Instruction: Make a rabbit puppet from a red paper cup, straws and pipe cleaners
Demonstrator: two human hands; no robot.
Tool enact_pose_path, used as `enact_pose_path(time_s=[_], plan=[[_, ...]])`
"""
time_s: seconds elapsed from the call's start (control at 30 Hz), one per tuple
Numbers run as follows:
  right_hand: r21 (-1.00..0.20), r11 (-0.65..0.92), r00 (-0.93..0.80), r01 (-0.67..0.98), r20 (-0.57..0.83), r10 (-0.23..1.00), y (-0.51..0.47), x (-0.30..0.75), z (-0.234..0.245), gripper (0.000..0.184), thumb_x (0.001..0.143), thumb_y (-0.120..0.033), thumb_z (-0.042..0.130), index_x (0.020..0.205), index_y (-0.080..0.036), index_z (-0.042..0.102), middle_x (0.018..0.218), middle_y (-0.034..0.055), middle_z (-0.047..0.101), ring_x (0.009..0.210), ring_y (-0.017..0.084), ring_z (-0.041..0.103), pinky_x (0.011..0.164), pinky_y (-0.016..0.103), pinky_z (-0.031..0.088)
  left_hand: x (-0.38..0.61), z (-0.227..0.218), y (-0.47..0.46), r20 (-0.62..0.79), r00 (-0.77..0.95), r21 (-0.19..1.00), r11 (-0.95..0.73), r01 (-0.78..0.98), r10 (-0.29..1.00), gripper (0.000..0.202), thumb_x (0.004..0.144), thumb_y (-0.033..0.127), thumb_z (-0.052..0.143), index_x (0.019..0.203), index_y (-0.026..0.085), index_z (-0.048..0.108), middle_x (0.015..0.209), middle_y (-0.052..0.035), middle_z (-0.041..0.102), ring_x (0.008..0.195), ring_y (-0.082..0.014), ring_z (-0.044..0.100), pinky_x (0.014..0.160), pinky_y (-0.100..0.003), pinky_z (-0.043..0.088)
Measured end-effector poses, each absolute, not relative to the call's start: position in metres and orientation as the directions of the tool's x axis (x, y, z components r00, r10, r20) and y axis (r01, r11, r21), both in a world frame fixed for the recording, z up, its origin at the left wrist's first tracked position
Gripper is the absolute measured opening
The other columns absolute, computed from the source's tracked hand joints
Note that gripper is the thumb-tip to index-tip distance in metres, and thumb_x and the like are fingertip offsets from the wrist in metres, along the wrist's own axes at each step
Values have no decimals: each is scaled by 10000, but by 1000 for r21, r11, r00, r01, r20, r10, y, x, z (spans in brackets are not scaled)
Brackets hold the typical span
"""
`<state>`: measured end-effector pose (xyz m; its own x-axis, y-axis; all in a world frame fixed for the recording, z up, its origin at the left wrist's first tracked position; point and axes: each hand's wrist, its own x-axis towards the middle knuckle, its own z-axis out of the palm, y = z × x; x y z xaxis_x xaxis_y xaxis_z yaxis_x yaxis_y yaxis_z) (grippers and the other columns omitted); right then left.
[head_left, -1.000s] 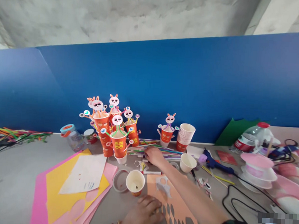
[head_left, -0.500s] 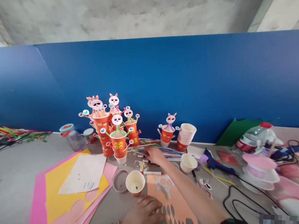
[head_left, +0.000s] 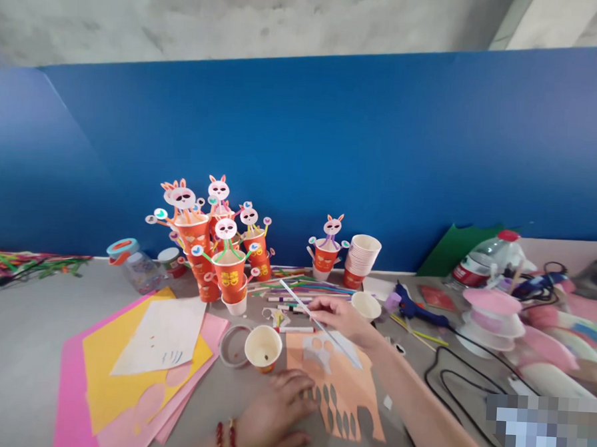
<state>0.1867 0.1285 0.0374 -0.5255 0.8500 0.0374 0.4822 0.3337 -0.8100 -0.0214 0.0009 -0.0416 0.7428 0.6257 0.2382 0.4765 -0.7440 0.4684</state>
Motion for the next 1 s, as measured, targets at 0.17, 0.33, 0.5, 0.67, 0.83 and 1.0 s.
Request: enact_pose_path(time_s=[0.17,0.33,0.5,0.67,0.83,1.0], plan=[[-965,-241,-543,-99,-150,826,62,207,42,225,822,-356,736,923,-158,700,849,30,684,727,119,607,696,229,462,-17,-19,-11,310,641,793,-563,233,702,352,923,290,557,1274,264,566,1275,-117,617,1203,-264,557,1051,-427,432],[-841,-488,-605,-233,-268,750,27,201,36,268,741,-360,837,830,-152,693,799,18,675,654,101,605,634,217,466,-15,10,-11,155,454,987,-157,-34,878,328,928,366,574,1202,191,612,1030,-116,662,753,-156,634,695,-283,538],[-817,-522,-674,-244,-244,697,19,187,31,292,737,-377,841,813,-140,687,747,20,671,608,94,590,548,197,442,-14,41,-1,87,317,993,-59,-98,945,280,892,409,616,900,136,676,716,-30,610,563,-88,499,535,-206,430],[-794,-532,-675,-293,-223,704,18,179,33,285,769,-368,817,868,-145,669,691,7,670,546,82,576,481,175,399,-13,47,-2,53,190,991,-28,-133,980,279,864,410,647,782,144,647,660,-5,578,566,-94,489,552,-218,422],[-776,-538,-692,-329,-190,697,16,177,34,351,736,-380,843,907,-137,655,649,3,672,521,73,573,468,157,395,-17,32,-8,49,123,974,-21,-225,991,193,874,329,657,791,155,639,690,5,581,618,-94,507,616,-219,426],[-768,-539,-700,-346,-171,693,15,176,29,348,721,-353,858,895,-126,661,636,6,678,500,66,575,482,154,434,-18,27,-14,63,96,965,-36,-260,993,159,884,305,656,821,159,650,687,8,581,626,-94,509,633,-222,422]])
